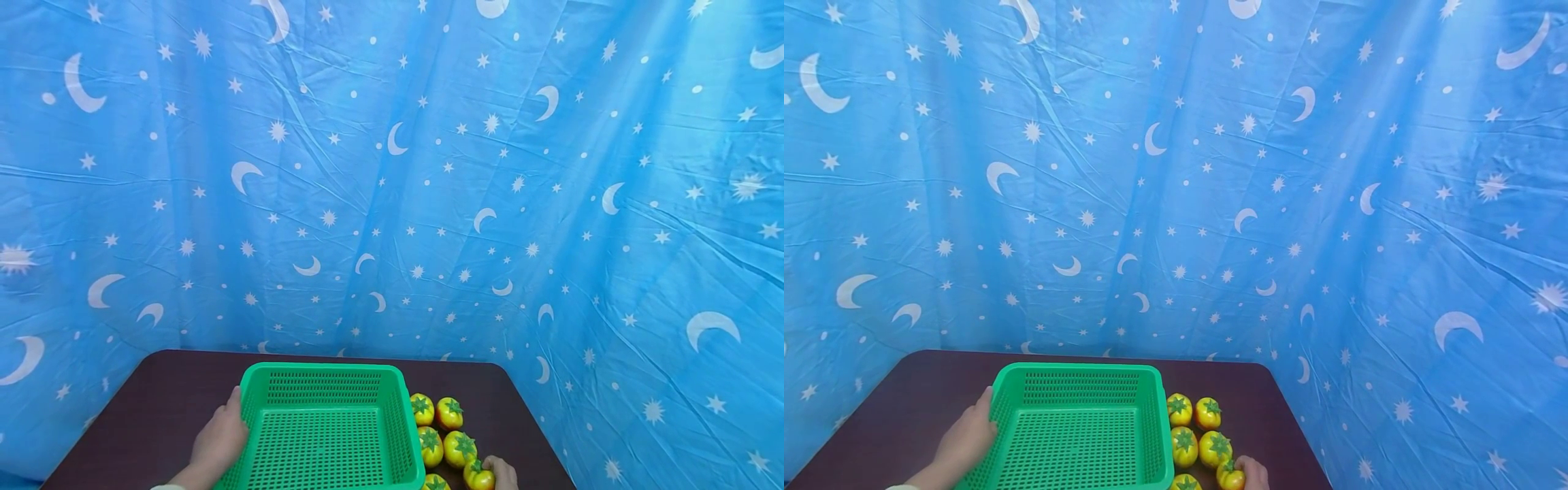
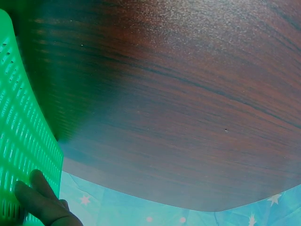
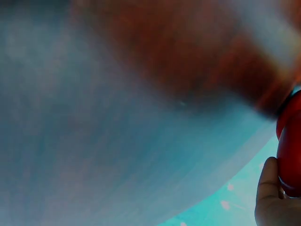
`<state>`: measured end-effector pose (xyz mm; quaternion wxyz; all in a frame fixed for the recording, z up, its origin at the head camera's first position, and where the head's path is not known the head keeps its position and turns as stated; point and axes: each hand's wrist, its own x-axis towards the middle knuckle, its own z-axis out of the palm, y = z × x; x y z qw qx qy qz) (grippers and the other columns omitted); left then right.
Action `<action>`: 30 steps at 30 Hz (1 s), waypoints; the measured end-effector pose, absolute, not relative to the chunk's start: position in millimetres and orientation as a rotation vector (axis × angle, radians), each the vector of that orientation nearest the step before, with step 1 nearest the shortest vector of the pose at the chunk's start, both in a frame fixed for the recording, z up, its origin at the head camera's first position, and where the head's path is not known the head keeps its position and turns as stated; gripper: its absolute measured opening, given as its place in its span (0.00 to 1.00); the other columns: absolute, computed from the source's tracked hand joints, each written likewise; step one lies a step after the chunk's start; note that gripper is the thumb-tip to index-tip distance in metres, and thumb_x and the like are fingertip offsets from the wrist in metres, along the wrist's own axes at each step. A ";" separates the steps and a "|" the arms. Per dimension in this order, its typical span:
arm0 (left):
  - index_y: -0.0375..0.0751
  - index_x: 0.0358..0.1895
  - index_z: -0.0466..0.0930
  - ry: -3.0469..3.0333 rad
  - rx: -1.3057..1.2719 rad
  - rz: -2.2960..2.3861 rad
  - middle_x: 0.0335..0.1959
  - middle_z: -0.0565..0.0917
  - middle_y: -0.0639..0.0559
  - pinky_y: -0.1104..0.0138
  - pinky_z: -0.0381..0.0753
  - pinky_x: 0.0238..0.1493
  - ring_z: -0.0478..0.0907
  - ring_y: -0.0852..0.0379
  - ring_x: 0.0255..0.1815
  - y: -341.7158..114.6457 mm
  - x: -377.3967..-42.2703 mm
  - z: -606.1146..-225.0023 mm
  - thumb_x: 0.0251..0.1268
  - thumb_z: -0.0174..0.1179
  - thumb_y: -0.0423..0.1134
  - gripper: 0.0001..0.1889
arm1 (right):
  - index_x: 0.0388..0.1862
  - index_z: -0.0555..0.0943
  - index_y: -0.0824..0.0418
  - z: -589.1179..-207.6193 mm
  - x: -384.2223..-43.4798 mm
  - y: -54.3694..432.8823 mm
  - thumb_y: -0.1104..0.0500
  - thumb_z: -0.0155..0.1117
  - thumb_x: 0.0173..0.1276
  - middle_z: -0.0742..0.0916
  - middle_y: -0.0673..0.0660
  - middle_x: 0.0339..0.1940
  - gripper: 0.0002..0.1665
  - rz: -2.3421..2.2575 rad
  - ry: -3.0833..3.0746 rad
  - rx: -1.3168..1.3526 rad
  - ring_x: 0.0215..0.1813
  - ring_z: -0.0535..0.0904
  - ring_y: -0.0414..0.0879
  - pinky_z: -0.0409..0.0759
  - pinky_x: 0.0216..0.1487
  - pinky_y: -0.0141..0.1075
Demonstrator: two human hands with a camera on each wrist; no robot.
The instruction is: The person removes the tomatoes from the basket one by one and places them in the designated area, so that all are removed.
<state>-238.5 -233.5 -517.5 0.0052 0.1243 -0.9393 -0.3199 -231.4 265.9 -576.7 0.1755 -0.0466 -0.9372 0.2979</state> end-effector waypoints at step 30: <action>0.22 0.77 0.42 -2.946 0.382 -1.014 0.54 0.75 0.23 0.55 0.77 0.30 0.80 0.45 0.36 -232.5 -238.1 -517.0 0.68 0.48 0.28 0.38 | 0.18 0.63 0.50 -622.3 -253.9 270.2 0.69 0.61 0.50 0.59 0.35 0.19 0.19 0.799 -2.046 0.218 0.20 0.51 0.24 0.55 0.21 0.21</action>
